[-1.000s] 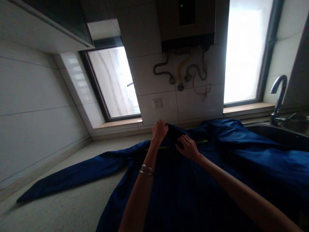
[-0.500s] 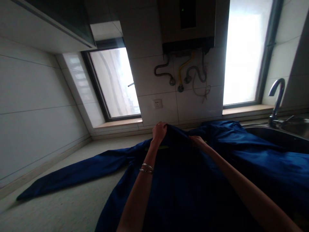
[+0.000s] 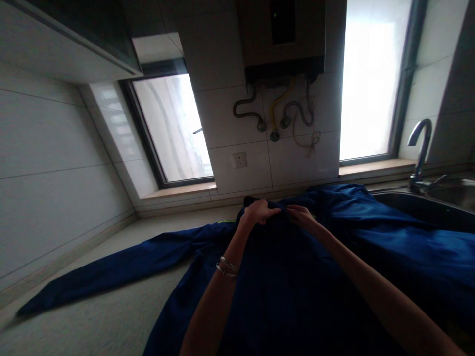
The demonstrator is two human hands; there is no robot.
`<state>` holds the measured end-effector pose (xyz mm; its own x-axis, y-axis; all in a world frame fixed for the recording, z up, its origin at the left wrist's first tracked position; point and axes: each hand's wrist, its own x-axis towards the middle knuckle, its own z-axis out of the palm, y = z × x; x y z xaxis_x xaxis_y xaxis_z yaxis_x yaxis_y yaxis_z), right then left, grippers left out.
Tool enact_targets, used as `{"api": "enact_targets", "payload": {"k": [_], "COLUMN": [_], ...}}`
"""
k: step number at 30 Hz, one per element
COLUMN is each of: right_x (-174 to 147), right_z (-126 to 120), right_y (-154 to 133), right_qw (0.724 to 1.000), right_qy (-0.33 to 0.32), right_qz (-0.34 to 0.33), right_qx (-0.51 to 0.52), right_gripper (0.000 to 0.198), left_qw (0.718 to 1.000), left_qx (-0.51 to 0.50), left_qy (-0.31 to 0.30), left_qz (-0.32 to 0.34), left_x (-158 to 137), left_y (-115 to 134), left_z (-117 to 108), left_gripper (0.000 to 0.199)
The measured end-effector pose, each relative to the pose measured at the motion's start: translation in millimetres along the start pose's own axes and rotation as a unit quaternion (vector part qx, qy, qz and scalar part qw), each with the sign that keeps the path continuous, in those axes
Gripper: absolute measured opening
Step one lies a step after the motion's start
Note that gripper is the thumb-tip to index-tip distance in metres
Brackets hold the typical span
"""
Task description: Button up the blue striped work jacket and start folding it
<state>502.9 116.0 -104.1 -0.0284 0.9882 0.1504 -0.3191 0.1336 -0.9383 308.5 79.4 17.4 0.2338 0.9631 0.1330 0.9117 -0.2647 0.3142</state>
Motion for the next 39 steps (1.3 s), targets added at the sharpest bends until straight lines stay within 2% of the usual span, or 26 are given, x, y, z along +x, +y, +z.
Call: {"api": "enact_targets", "payload": {"k": [1,2,6,10,12,15,18,20,24,29,32,36,38,39], "right_x": [0.0,-0.4,-4.2,-7.6,-8.2,-8.0,-8.4,-9.8,-12.8,-6.7,2.9,12.7,14.4,14.5], "right_z": [0.5,1.1,4.7,12.2,17.7,27.1,34.6,36.8,32.2,15.8,8.5,3.8,1.5,0.2], "right_y": [-0.1,-0.6,-6.4,-12.5,-11.0,-0.8,11.6,14.5,4.6,-0.6,8.8,19.6,21.0,20.8], "right_qw": [1.0,1.0,0.999,0.993,0.994,0.99,0.965,0.951,0.958,0.979,0.969,0.955,0.963,0.969], "right_qy": [0.0,-0.002,-0.013,0.012,0.03,0.033,0.025,0.01,-0.037,-0.073,-0.099,-0.08,-0.054,-0.045], "right_qz": [-0.008,-0.012,-0.041,-0.094,-0.1,-0.105,-0.143,-0.169,-0.163,-0.094,-0.095,-0.128,-0.129,-0.128], "right_qx": [0.003,0.003,0.015,0.063,0.036,-0.091,-0.219,-0.258,-0.233,-0.167,-0.207,-0.256,-0.231,-0.208], "right_gripper": [0.033,0.034,0.039,0.036,0.035,0.04,0.042,0.038,0.035,0.038,0.039,0.038,0.041,0.043], "left_qw": [0.999,0.996,0.969,0.94,0.935,0.928,0.927,0.926,0.915,0.893,0.884,0.877,0.877,0.877], "left_qx": [-0.046,-0.089,-0.231,-0.324,-0.334,-0.338,-0.318,-0.305,-0.304,-0.329,-0.332,-0.355,-0.403,-0.433], "left_qy": [-0.026,-0.022,0.084,0.109,0.119,0.155,0.2,0.222,0.265,0.307,0.33,0.324,0.262,0.209], "left_qz": [0.012,0.024,0.034,0.003,0.0,-0.004,0.008,0.015,-0.009,-0.025,-0.014,0.001,0.013,0.026], "left_x": [5.3,11.7,39.4,55.1,56.8,54.2,49.5,46.6,42.0,39.7,41.9,45.5,45.5,45.0], "left_y": [-0.6,-2.1,-10.9,-15.1,-14.3,-10.7,-6.7,-4.9,-2.9,-1.0,-2.2,-5.9,-7.9,-8.9], "left_z": [8.0,17.3,53.7,65.4,62.6,56.7,53.1,51.8,49.8,53.7,59.6,60.6,56.8,54.5], "left_gripper": [0.04,0.044,0.05,0.039,0.036,0.038,0.039,0.038,0.034,0.032,0.032,0.032,0.03,0.029]}}
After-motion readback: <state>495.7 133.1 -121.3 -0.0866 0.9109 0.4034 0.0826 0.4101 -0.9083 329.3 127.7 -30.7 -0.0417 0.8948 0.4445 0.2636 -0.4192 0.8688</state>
